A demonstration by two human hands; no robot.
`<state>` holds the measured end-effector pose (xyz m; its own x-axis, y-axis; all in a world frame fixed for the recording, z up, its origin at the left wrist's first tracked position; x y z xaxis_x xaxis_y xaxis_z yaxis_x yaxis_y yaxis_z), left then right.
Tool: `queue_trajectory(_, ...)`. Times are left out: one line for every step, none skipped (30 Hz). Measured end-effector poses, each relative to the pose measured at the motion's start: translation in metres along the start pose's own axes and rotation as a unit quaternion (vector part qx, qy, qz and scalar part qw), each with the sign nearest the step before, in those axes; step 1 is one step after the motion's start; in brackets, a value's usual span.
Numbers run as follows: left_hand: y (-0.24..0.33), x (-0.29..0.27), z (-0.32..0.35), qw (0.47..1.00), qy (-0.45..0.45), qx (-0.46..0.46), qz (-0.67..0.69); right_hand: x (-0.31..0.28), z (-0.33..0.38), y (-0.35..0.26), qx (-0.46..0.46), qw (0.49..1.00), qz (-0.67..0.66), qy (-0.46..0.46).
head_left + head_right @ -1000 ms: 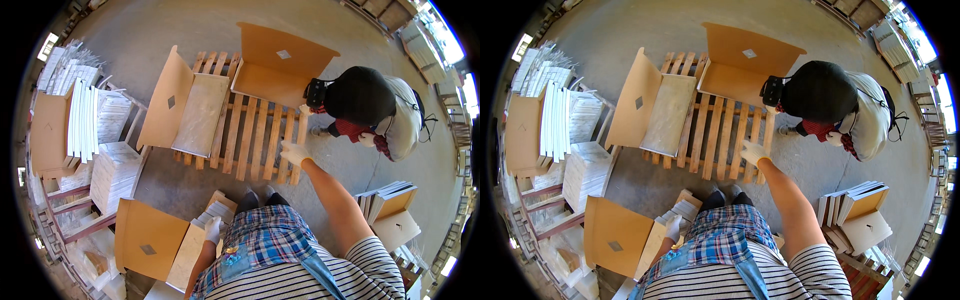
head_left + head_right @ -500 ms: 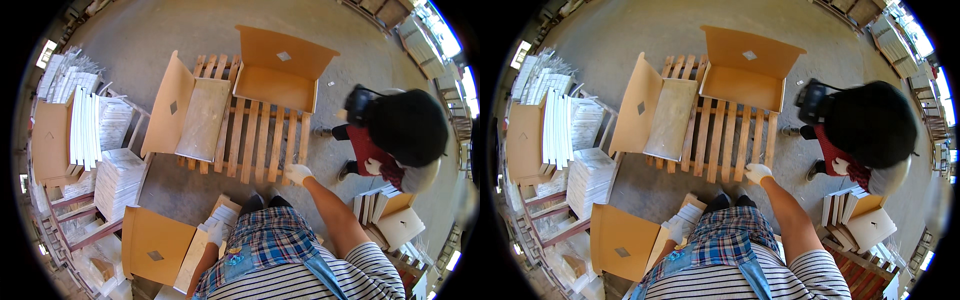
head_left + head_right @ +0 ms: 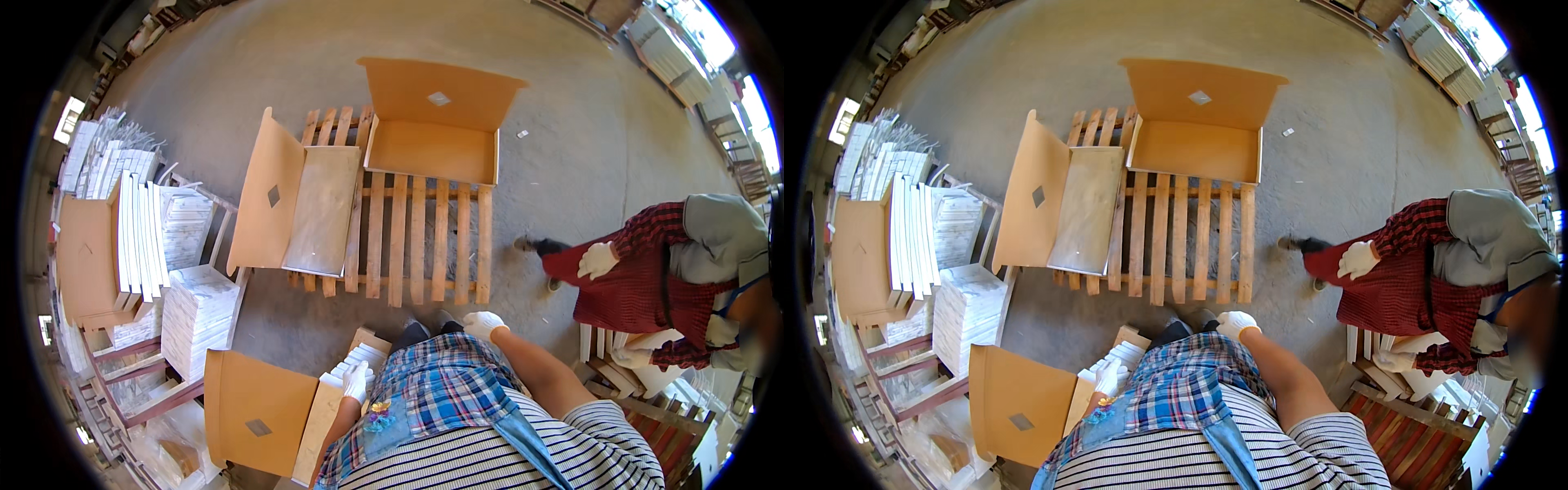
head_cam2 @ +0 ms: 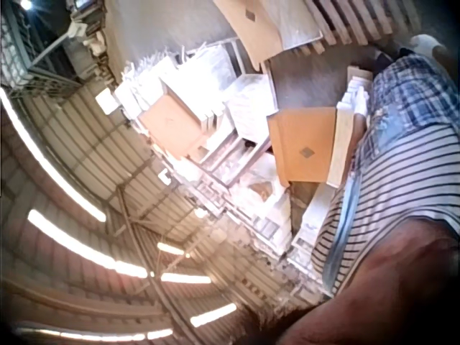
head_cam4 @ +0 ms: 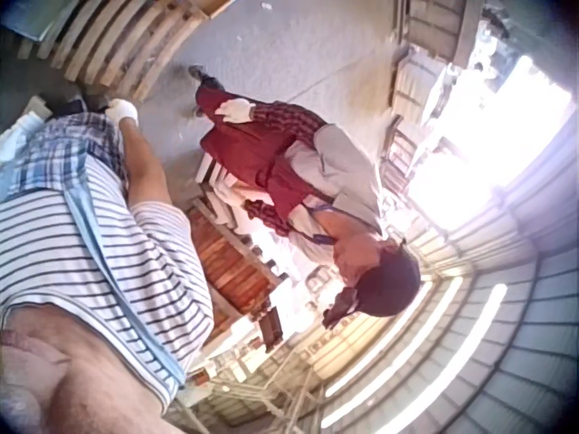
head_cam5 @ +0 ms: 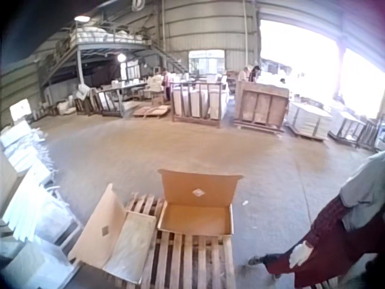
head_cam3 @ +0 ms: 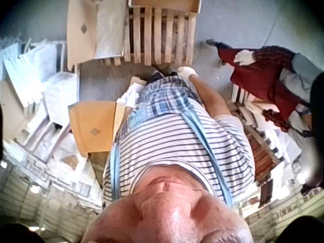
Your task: The person walks through a warehouse and picks up a cardboard box. They remove a flat white panel from the box and place it into a wooden frame structure on a pallet. The person then picks up another box and places it on the pallet.
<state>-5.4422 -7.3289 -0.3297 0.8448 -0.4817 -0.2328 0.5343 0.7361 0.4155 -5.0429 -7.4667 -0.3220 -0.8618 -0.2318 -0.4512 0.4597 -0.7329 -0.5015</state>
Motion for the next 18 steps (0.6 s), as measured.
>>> queue_trajectory(0.0, 0.001, -0.001, 1.0, 0.002, 0.006, -0.004, 0.003, -0.006, 0.008, -0.003, 1.0, 0.007, -0.001)
queue_trajectory(0.001, 0.003, -0.001, 1.0, 0.003, 0.013, -0.007, 0.002, -0.008, 0.013, -0.006, 1.0, 0.015, -0.001)
queue_trajectory(0.001, 0.005, -0.001, 1.0, 0.004, 0.02, -0.01, -0.002, -0.01, 0.016, -0.014, 1.0, 0.014, 0.009)
queue_trajectory(0.003, 0.005, -0.001, 0.999, 0.006, 0.028, -0.02, -0.007, -0.013, 0.02, -0.022, 0.999, 0.013, 0.02)
queue_trajectory(0.007, 0.007, 0.002, 0.999, 0.007, 0.035, -0.03, -0.015, -0.013, 0.019, -0.028, 0.999, 0.012, 0.029)
queue_trajectory(0.012, 0.009, 0.005, 0.998, 0.009, 0.042, -0.04, -0.023, -0.013, 0.02, -0.025, 0.999, 0.011, 0.044)
queue_trajectory(0.022, 0.011, 0.01, 0.993, 0.017, 0.087, -0.084, -0.032, -0.011, 0.021, -0.015, 0.999, 0.0, 0.052)
queue_trajectory(0.04, 0.016, 0.024, 0.983, 0.023, 0.131, -0.128, -0.043, -0.004, 0.018, -0.004, 0.998, -0.012, 0.061)
queue_trajectory(0.043, 0.018, 0.029, 0.98, 0.024, 0.144, -0.137, -0.051, 0.002, 0.015, 0.006, 0.998, -0.022, 0.067)
queue_trajectory(0.046, 0.019, 0.035, 0.976, 0.026, 0.156, -0.146, -0.056, 0.005, 0.013, 0.001, 0.997, -0.028, 0.078)
queue_trajectory(0.041, 0.018, 0.035, 0.982, 0.02, 0.14, -0.123, -0.054, 0.006, 0.015, -0.004, 0.996, -0.032, 0.081)
queue_trajectory(0.036, 0.017, 0.035, 0.987, 0.015, 0.124, -0.098, -0.052, 0.006, 0.018, -0.008, 0.996, -0.037, 0.085)
queue_trajectory(0.032, 0.015, 0.036, 0.989, 0.023, 0.12, -0.088, -0.05, 0.004, 0.021, -0.013, 0.995, -0.041, 0.089)
queue_trajectory(0.03, 0.016, 0.037, 0.99, 0.029, 0.117, -0.077, -0.046, 0.002, 0.025, -0.015, 0.996, -0.038, 0.084)
queue_trajectory(0.028, 0.016, 0.038, 0.991, 0.036, 0.114, -0.066, -0.041, -0.001, 0.031, -0.017, 0.996, -0.035, 0.08)
queue_trajectory(0.025, 0.015, 0.039, 0.992, 0.037, 0.105, -0.066, -0.035, -0.002, 0.034, -0.018, 0.996, -0.032, 0.076)
queue_trajectory(0.024, 0.015, 0.041, 0.993, 0.037, 0.096, -0.064, -0.032, -0.002, 0.034, -0.027, 0.997, -0.022, 0.07)
queue_trajectory(0.023, 0.015, 0.041, 0.994, 0.037, 0.087, -0.063, -0.028, -0.001, 0.034, -0.036, 0.997, -0.012, 0.064)
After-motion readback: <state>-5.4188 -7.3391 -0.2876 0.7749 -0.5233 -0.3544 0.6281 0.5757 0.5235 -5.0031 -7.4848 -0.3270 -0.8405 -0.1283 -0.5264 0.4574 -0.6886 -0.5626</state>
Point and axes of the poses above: each hand's wrist, its own z-axis away from the middle knuckle, its own x-axis out of the palm, y = z × x, the point moved 8 cm from there along -z, towards the middle knuckle, and after that the axes turned 11 degrees about -z, right-handed, at the moved point
